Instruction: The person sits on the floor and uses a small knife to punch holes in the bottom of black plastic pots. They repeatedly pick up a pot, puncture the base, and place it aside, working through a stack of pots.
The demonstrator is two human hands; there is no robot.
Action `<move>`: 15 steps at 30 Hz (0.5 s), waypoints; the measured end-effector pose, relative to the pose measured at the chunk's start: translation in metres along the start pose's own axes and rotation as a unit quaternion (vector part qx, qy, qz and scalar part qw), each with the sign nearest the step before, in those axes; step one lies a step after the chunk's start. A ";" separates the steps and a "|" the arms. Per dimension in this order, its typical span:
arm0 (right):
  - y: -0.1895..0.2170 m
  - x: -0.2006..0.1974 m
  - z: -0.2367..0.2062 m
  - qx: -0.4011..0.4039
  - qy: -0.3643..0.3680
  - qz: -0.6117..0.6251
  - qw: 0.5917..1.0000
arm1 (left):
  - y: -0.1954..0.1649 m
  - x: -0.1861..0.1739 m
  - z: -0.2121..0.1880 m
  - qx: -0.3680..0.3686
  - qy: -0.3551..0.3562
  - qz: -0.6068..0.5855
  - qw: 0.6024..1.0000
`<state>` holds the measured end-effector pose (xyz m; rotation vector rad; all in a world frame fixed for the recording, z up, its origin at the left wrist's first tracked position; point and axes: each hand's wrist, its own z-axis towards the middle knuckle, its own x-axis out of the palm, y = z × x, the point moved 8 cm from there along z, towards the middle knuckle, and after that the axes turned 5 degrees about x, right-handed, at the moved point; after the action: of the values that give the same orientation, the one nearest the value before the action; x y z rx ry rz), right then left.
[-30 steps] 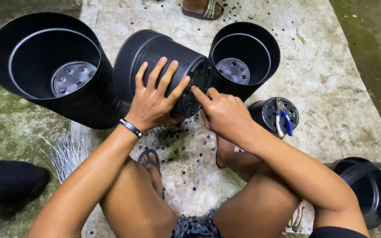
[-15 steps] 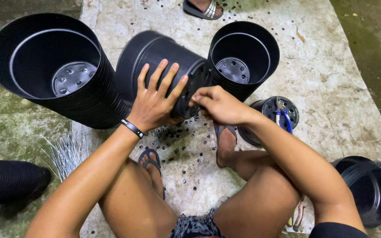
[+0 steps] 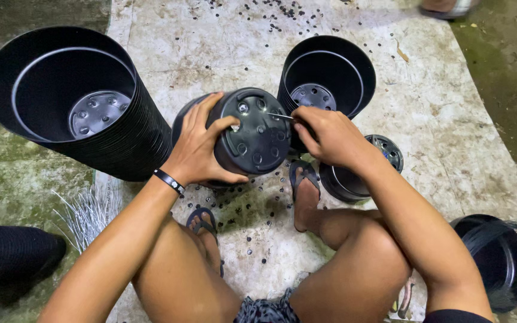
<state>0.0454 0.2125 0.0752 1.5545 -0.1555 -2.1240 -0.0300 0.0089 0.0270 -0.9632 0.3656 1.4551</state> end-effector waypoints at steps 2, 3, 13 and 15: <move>-0.003 -0.002 -0.002 -0.015 -0.021 -0.021 0.999 | 0.000 0.003 -0.001 -0.001 0.013 -0.011 1.000; -0.005 -0.001 -0.002 -0.011 -0.024 -0.046 0.999 | -0.001 0.004 -0.001 -0.003 0.019 -0.017 1.000; -0.004 0.010 -0.002 0.006 -0.021 -0.173 0.985 | -0.016 0.010 0.005 0.027 0.053 0.018 0.998; -0.001 0.014 -0.003 0.000 -0.023 -0.199 0.980 | -0.019 0.012 0.007 0.026 0.065 0.026 0.997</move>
<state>0.0447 0.2072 0.0622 1.6456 0.1549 -2.4627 -0.0129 0.0251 0.0280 -1.0160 0.5250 1.4264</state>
